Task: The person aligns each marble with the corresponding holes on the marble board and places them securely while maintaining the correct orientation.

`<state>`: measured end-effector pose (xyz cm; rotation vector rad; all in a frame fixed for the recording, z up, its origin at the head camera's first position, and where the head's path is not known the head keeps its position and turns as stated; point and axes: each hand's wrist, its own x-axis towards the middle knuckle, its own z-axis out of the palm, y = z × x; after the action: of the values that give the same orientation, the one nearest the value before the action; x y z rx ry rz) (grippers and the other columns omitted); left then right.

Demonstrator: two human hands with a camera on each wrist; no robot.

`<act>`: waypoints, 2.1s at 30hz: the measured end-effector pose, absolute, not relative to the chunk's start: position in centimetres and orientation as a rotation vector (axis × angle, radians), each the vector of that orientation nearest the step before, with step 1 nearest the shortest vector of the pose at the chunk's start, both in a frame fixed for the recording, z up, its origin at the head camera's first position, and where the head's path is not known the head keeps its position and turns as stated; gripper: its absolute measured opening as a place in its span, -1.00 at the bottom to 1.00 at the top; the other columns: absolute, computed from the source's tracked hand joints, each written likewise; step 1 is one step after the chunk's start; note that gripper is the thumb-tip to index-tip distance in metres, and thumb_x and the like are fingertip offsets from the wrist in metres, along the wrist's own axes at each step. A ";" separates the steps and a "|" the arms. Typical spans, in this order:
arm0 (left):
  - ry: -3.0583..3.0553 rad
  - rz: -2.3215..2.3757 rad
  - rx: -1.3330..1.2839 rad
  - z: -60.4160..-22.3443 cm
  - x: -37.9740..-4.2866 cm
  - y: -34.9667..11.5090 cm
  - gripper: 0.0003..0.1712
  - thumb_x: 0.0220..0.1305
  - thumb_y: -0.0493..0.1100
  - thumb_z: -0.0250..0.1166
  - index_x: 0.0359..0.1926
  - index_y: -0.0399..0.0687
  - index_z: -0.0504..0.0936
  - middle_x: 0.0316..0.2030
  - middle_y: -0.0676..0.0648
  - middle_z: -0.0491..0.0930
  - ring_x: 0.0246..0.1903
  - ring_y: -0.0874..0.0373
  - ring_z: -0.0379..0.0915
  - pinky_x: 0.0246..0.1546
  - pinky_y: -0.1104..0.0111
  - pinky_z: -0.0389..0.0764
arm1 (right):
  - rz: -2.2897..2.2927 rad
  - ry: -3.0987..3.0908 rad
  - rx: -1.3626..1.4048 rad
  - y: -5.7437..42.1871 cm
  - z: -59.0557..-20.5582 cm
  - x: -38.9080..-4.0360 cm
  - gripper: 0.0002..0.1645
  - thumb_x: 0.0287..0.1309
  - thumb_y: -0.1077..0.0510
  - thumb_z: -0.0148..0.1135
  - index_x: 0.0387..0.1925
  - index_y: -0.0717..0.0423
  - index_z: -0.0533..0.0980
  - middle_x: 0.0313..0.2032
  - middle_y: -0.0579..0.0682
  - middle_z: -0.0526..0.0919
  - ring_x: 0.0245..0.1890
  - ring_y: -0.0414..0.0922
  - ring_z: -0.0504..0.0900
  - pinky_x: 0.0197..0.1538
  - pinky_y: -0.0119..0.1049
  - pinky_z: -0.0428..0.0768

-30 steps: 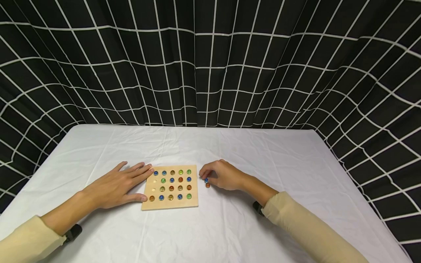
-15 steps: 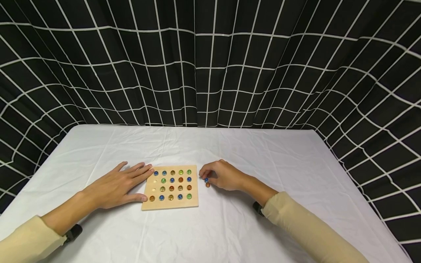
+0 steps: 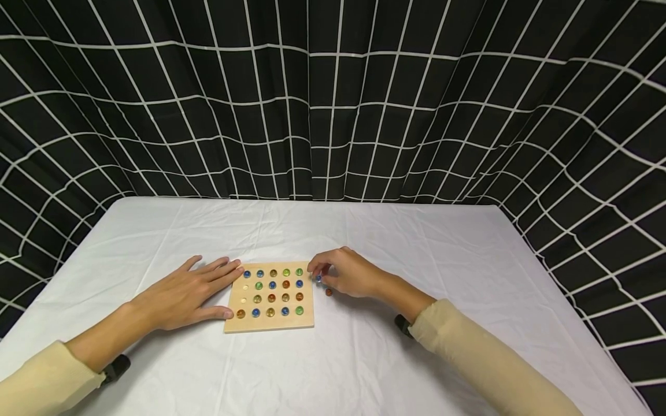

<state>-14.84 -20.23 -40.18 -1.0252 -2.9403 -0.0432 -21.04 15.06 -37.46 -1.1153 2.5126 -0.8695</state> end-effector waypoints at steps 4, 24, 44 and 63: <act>-2.940 -0.044 -1.024 -40.2 -14.8 -20.2 0.01 0.29 0.56 -0.06 0.52 0.03 0.22 0.47 -0.05 0.22 0.45 -0.05 0.12 0.35 -0.23 0.12 | -0.880 2.500 -1.137 14.4 -37.0 -21.0 -0.67 0.17 0.41 0.31 -0.05 0.11 0.65 -0.22 -0.14 0.74 -0.18 -0.21 0.65 -0.08 -0.22 0.60; -2.958 -0.017 -1.025 -40.1 -14.9 -20.1 0.02 0.29 0.57 -0.09 0.52 0.03 0.21 0.48 -0.04 0.21 0.45 -0.04 0.12 0.35 -0.24 0.11 | -0.900 2.409 -1.260 8.8 -36.3 -20.3 -0.71 0.22 0.38 0.29 -0.04 0.13 0.66 -0.17 -0.07 0.74 -0.13 -0.22 0.65 0.02 -0.21 0.62; -2.946 -0.031 -1.043 -40.1 -14.9 -20.3 0.02 0.30 0.56 -0.07 0.51 -0.03 0.24 0.48 -0.04 0.21 0.46 -0.03 0.11 0.35 -0.24 0.11 | -0.791 2.368 -1.406 4.0 -36.8 -19.3 -0.75 0.23 0.32 0.33 -0.05 0.11 0.64 -0.15 -0.13 0.72 -0.08 -0.27 0.65 0.13 -0.39 0.50; -2.936 -0.015 -1.055 -39.8 -14.9 -20.4 0.02 0.31 0.56 -0.11 0.50 -0.05 0.25 0.48 -0.05 0.20 0.45 -0.04 0.12 0.35 -0.23 0.13 | -0.643 2.368 -1.448 2.8 -37.5 -19.1 -0.75 0.24 0.28 0.34 -0.05 0.03 0.64 -0.11 -0.22 0.68 -0.08 -0.33 0.56 0.19 -0.38 0.44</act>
<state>-14.93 -20.40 -39.82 -1.0554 -2.9355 -0.0151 -19.13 2.77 -37.53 -1.4485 2.3677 -0.6425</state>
